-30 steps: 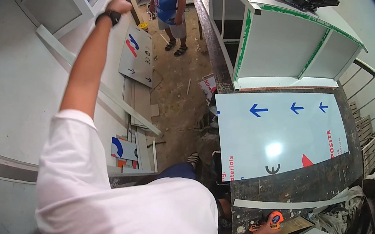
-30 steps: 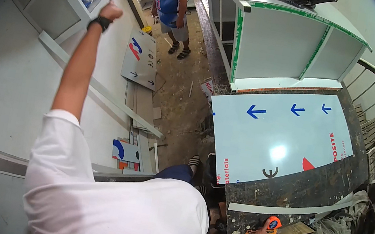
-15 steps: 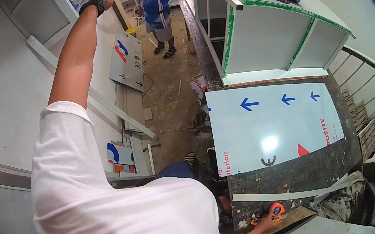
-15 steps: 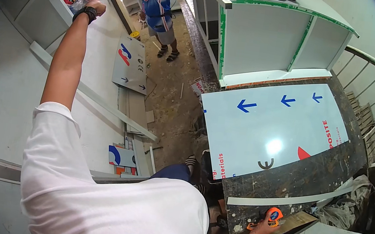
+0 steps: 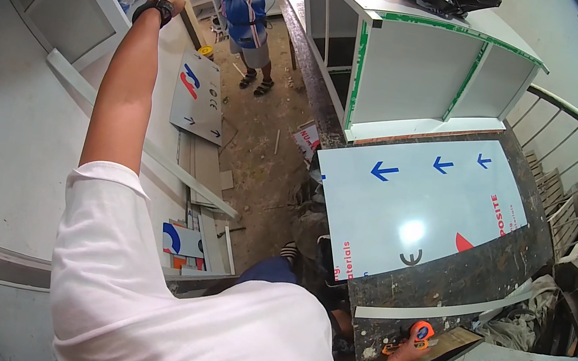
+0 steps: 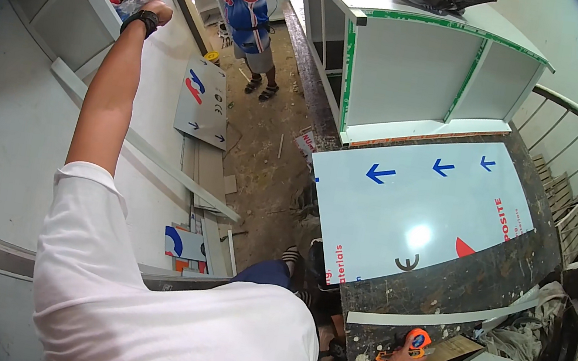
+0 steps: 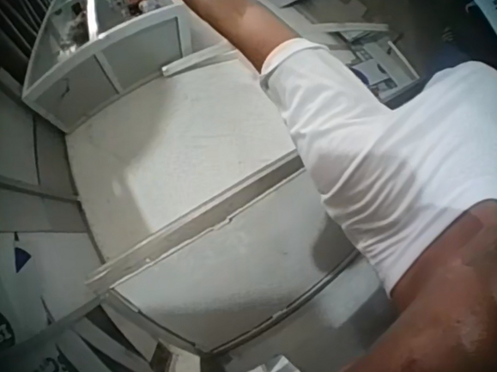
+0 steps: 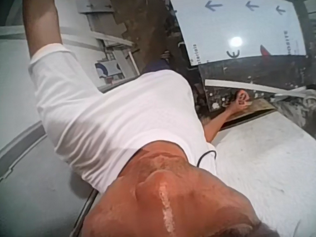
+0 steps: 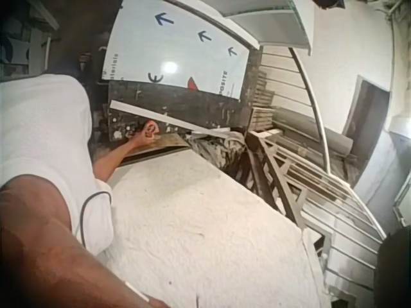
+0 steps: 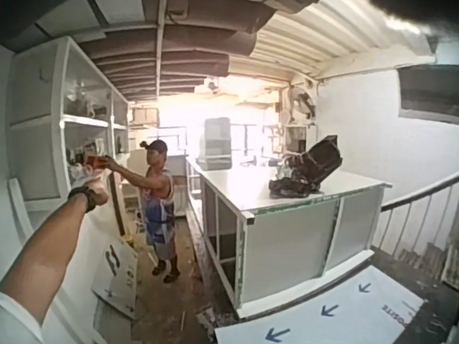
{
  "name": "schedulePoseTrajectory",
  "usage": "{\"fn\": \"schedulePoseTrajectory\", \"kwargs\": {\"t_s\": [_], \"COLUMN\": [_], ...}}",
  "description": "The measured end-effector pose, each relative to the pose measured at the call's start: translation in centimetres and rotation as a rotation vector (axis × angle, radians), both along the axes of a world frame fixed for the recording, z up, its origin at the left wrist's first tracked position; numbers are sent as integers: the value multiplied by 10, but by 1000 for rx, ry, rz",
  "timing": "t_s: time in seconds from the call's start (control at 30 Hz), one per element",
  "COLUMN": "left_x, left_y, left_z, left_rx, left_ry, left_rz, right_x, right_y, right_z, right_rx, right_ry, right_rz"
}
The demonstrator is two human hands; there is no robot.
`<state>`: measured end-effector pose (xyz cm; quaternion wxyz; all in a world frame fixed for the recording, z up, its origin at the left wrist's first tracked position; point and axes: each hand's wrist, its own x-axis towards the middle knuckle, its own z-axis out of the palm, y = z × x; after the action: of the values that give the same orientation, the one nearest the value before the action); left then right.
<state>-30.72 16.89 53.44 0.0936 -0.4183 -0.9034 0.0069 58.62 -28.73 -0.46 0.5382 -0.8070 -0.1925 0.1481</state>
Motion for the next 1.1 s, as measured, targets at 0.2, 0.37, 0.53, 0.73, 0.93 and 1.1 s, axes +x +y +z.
{"fn": "schedulePoseTrajectory", "kwargs": {"t_s": [0.2, 0.37, 0.53, 0.73, 0.93, 1.1], "left_x": [-12, -14, -8, -8, -9, 1], "left_y": [8, 9, 6, 2, 1, -4], "left_z": [-13, -11, -10, -10, -12, -24], "left_rx": [42, 66, 91, 122, 142, 155], "left_ry": [11, -13, -28, -55, -84, -109], "left_rz": [17, 13, 19, 11, 4, -12], "right_x": [-3, 9, 10, -2, -10, -2], "right_y": [1, -3, -5, 0, 1, 0], "right_z": [4, -13, -14, 5, 14, 2], "right_rx": [35, 38, 67, 6, 43, 39], "right_ry": [35, -61, 19, 36, 47, 14], "right_rz": [-4, 23, 29, 8, -5, 5]}}
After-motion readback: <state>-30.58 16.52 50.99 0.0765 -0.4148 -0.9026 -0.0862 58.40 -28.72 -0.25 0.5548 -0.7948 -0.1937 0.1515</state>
